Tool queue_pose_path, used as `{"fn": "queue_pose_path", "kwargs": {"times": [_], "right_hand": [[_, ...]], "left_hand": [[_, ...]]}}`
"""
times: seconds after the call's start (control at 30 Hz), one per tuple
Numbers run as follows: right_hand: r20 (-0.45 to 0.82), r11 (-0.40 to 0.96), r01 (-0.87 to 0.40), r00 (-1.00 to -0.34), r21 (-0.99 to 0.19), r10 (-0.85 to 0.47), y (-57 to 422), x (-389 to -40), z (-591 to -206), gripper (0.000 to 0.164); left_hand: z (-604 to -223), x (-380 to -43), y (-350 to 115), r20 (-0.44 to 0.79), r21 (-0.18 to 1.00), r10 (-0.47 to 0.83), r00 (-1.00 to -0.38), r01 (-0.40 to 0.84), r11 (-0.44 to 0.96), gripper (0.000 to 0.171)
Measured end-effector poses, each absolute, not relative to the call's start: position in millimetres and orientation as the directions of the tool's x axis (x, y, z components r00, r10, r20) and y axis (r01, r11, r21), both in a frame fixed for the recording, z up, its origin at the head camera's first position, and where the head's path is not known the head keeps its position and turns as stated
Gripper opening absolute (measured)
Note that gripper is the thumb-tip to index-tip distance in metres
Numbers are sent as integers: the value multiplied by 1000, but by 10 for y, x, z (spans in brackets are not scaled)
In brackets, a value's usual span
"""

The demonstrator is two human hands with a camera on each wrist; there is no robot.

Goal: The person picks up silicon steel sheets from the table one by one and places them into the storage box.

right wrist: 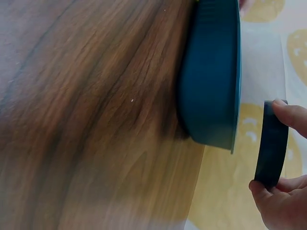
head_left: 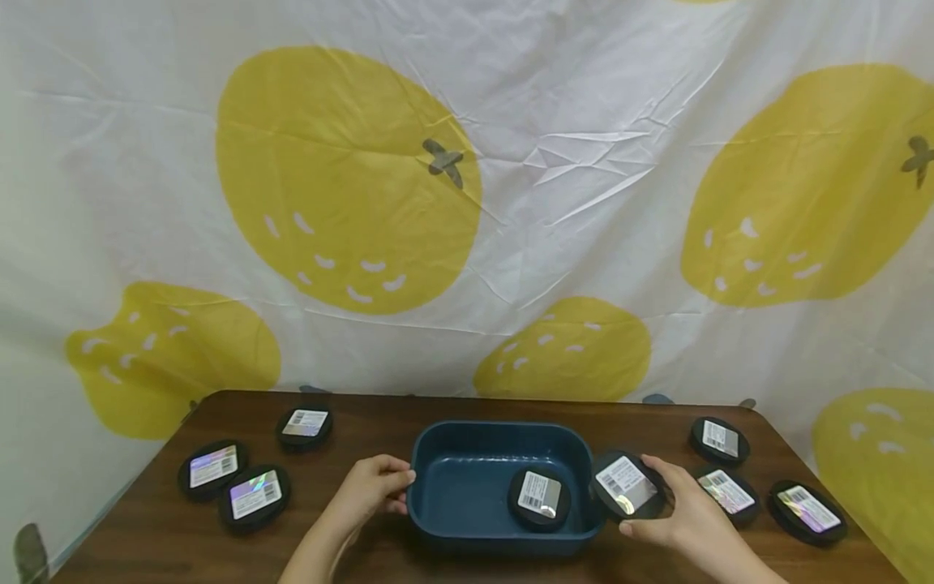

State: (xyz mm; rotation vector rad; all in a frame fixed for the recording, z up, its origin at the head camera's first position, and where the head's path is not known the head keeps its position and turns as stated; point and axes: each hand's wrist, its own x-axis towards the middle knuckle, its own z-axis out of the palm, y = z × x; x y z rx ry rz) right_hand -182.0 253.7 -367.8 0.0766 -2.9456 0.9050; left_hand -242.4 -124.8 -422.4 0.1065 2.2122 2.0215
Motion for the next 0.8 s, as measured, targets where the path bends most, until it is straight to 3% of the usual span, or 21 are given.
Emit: {"fn": "queue_pose_path", "kwargs": {"times": [0.8], "right_hand": [[138, 787, -155, -986, -597, -89, 2016, -2098, -3636, 91]], "left_hand": [[-4227, -2430, -1247, -70, 995, 148, -986, -59, 77, 27]]}}
